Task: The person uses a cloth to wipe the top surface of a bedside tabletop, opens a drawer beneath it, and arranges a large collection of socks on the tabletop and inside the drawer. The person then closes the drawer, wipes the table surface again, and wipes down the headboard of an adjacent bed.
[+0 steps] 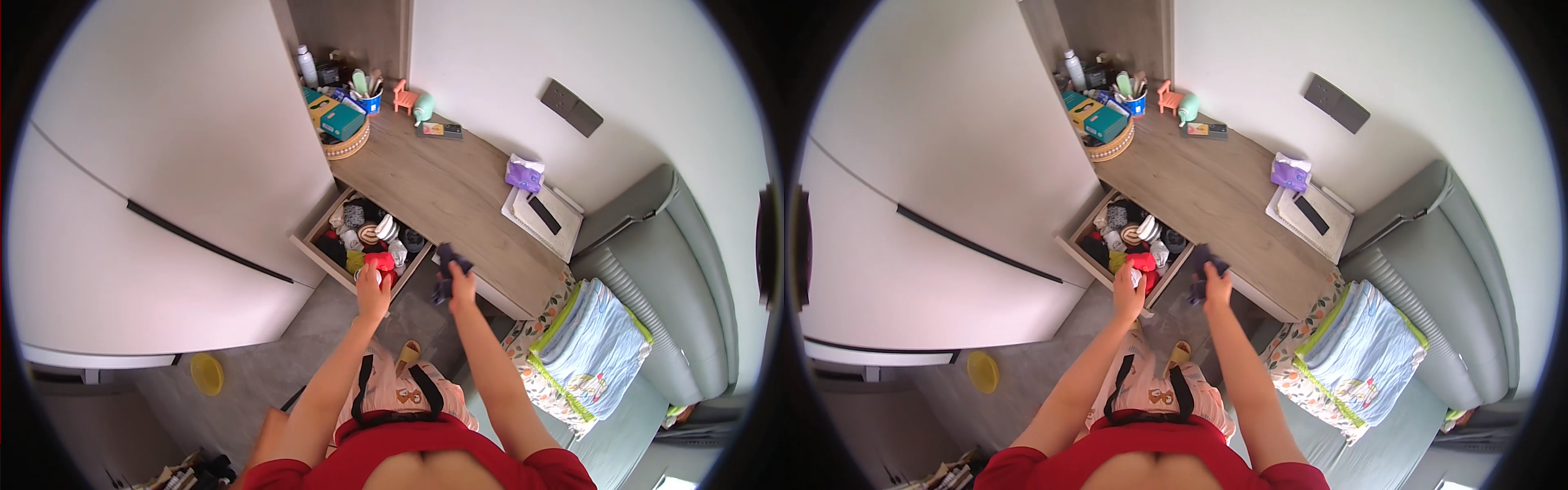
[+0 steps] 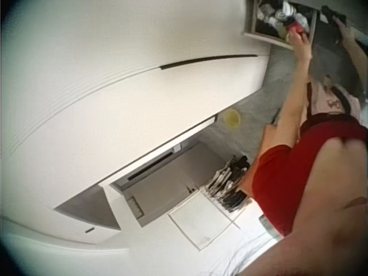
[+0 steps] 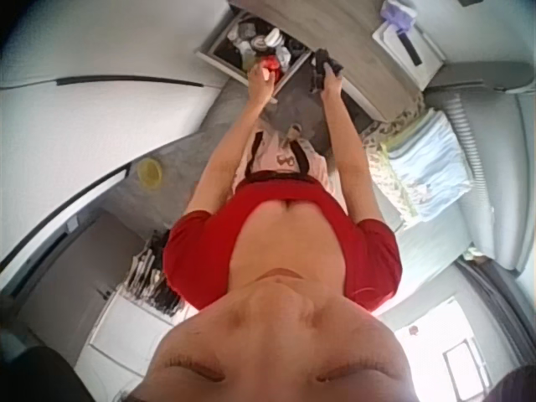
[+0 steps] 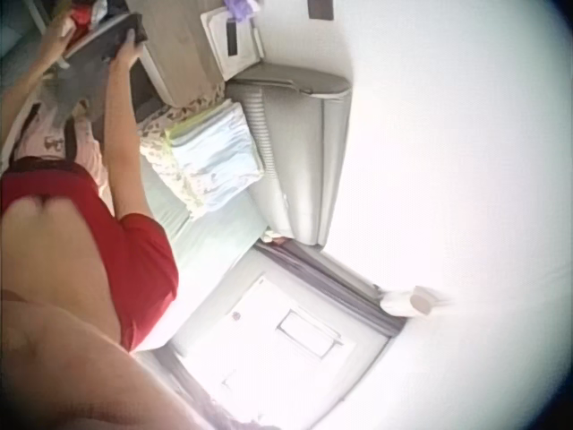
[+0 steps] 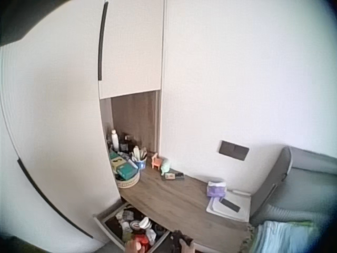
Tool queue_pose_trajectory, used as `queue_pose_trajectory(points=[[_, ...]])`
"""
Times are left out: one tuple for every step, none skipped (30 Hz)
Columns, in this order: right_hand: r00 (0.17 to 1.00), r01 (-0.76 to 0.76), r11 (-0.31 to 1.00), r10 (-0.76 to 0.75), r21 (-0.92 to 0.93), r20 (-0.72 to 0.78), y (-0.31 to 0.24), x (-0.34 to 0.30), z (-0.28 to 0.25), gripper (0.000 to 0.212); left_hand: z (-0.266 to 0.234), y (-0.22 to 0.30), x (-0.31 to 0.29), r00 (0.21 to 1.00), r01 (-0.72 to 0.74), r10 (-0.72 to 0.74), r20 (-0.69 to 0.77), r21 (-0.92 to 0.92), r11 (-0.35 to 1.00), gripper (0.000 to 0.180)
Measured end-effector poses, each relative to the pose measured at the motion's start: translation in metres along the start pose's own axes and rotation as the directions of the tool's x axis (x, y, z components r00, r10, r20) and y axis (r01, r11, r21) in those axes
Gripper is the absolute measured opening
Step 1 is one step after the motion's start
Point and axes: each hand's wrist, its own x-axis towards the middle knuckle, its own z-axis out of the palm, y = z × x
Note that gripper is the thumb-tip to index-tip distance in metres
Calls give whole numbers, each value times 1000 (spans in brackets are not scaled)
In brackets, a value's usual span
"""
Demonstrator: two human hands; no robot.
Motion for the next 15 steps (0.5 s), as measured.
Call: queue_pose_trajectory(points=[[996,86,996,-86,31,-10,-13,16,-12,33,0,-5,1,1000,-13,14,20,-11,1000,54],[985,164,984,-159,73,-73,-24,31,-19,38,1,-11,4,984,-99,70,166,174,980,54],[970,236,966,-228,104,-86,-31,37,-19,50,-2,-19,5,945,-207,94,314,349,914,54],[955,213,977,-206,12,-213,-34,47,-18,57,-2,-30,8,934,-213,80,349,363,907,57],[923,173,982,-188,-76,-335,-32,55,-15,64,-5,-41,9,928,-223,82,363,366,904,57],[914,173,982,-189,-76,-358,-23,65,-23,64,-2,-45,11,898,-209,21,439,386,898,57],[825,210,937,-323,-279,-465,-13,80,-33,61,3,-46,16,861,-204,-31,507,401,893,57],[717,204,859,-457,-469,-526,-2,92,-36,59,5,-55,22,840,-210,-38,541,390,897,53],[703,210,860,-464,-466,-539,10,102,-40,59,8,-62,30,835,-226,-20,550,376,899,53],[813,272,788,-495,-552,-307,22,109,-44,48,11,-69,39,814,-217,-39,579,366,905,50],[880,343,709,-473,-616,-54,30,114,-43,39,10,-78,47,791,-202,-69,608,365,909,47],[937,281,725,-349,-629,17,48,104,-18,33,-2,-92,52,826,-184,-15,563,294,938,39],[971,223,729,-223,-647,83,63,94,10,29,-12,-99,57,819,-180,-29,574,304,935,39],[967,247,602,-209,-759,149,68,95,19,33,-13,-95,65,855,-47,-59,516,189,981,37],[961,271,457,-183,-847,208,72,98,24,36,-14,-89,73,881,82,-101,462,60,995,36]])
